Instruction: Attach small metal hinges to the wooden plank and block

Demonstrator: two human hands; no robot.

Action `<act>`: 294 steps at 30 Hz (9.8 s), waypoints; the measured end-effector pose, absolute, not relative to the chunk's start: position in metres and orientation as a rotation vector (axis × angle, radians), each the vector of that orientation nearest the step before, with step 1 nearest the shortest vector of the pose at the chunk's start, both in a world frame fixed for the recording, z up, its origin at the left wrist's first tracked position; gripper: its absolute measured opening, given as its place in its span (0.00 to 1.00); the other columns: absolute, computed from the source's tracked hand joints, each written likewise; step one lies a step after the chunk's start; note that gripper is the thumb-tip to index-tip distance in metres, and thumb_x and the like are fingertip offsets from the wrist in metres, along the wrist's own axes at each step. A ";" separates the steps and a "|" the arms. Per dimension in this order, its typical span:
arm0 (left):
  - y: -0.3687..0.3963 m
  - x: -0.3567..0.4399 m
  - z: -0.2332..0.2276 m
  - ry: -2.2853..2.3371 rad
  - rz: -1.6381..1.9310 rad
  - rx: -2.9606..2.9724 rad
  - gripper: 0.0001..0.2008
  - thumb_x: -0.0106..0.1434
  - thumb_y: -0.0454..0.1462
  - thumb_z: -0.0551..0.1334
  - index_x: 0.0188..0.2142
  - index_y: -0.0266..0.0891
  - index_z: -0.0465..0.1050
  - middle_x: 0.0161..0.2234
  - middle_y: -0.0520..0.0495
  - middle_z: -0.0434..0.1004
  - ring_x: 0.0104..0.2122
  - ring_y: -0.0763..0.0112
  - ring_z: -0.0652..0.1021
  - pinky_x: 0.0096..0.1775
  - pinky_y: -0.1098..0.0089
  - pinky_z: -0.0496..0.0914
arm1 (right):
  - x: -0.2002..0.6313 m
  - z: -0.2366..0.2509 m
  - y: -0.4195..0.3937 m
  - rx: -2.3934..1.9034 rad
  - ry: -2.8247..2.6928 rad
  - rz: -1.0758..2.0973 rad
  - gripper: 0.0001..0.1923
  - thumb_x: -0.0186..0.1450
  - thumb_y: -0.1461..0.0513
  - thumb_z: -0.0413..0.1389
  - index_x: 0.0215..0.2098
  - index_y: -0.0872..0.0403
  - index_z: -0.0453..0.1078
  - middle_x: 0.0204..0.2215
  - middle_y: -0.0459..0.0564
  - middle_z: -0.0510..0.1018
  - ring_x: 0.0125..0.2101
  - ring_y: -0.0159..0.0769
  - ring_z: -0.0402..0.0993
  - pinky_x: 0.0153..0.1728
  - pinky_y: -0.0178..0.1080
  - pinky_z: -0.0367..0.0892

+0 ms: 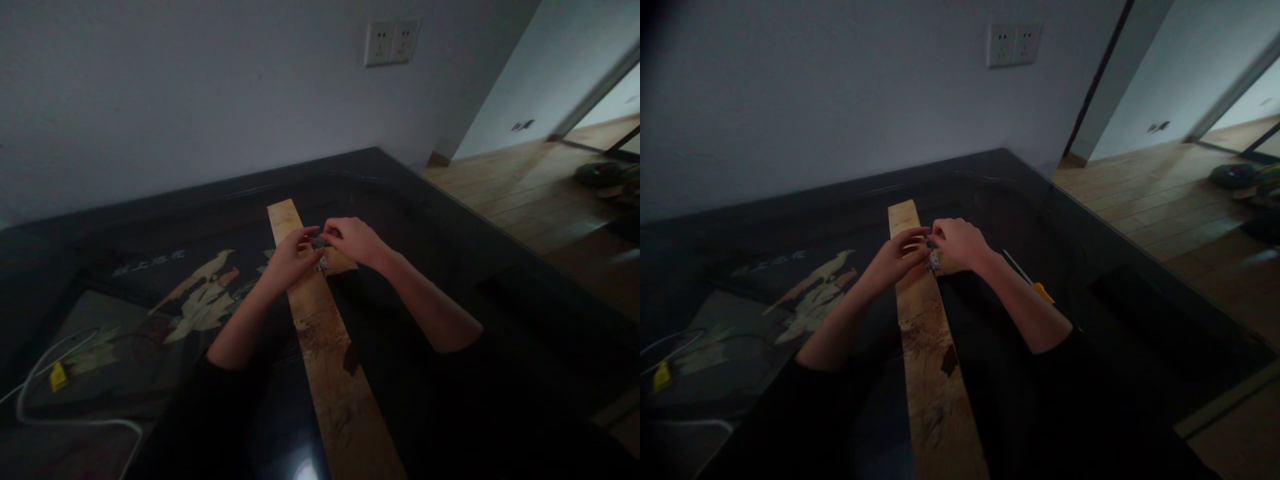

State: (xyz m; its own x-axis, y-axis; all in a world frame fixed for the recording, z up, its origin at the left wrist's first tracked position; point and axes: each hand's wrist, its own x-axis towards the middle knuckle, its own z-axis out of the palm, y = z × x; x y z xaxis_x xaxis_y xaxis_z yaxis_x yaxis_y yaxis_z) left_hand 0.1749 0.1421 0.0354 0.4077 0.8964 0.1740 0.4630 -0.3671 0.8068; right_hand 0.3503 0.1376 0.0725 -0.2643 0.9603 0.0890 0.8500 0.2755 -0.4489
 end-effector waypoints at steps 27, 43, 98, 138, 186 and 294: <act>0.136 0.175 0.035 1.482 0.541 2.042 0.13 0.58 0.43 0.63 0.39 0.38 0.70 0.30 0.47 0.75 0.33 0.63 0.76 0.35 0.65 0.67 | 0.336 0.070 0.117 -1.928 -2.524 0.412 0.18 0.69 0.56 0.48 0.45 0.57 0.75 0.43 0.64 0.79 0.44 0.51 0.78 0.38 0.45 0.69; 0.116 0.198 0.033 1.702 0.216 2.416 0.24 0.60 0.43 0.60 0.54 0.37 0.67 0.45 0.37 0.73 0.45 0.53 0.76 0.45 0.60 0.68 | 0.324 0.060 0.111 -1.914 -2.529 0.393 0.20 0.71 0.60 0.43 0.48 0.58 0.74 0.46 0.64 0.78 0.47 0.51 0.76 0.42 0.47 0.70; 0.131 0.190 0.016 1.480 0.515 2.341 0.18 0.56 0.48 0.66 0.38 0.38 0.70 0.39 0.41 0.77 0.40 0.57 0.77 0.40 0.61 0.70 | 0.343 0.066 0.124 -1.602 -2.725 0.360 0.17 0.67 0.62 0.48 0.52 0.55 0.70 0.45 0.60 0.78 0.44 0.49 0.77 0.36 0.41 0.66; 0.129 0.190 0.019 1.506 0.484 2.376 0.19 0.56 0.49 0.65 0.40 0.38 0.70 0.39 0.40 0.76 0.40 0.56 0.77 0.40 0.60 0.70 | 0.344 0.069 0.120 -1.656 -2.720 0.293 0.17 0.68 0.62 0.49 0.53 0.53 0.69 0.47 0.60 0.77 0.45 0.49 0.76 0.40 0.44 0.67; 0.130 0.190 0.017 1.505 0.502 2.364 0.17 0.56 0.45 0.66 0.40 0.37 0.70 0.40 0.39 0.76 0.41 0.55 0.77 0.42 0.60 0.70 | 0.339 0.069 0.116 -1.721 -2.712 0.265 0.18 0.69 0.62 0.47 0.55 0.52 0.68 0.47 0.61 0.77 0.44 0.49 0.77 0.38 0.44 0.69; 0.131 0.188 0.012 1.457 0.483 2.350 0.22 0.58 0.50 0.64 0.42 0.34 0.70 0.41 0.35 0.75 0.43 0.52 0.76 0.43 0.58 0.68 | 0.337 0.076 0.112 -1.605 -2.741 0.150 0.17 0.69 0.62 0.47 0.53 0.49 0.70 0.46 0.56 0.79 0.43 0.49 0.77 0.33 0.41 0.64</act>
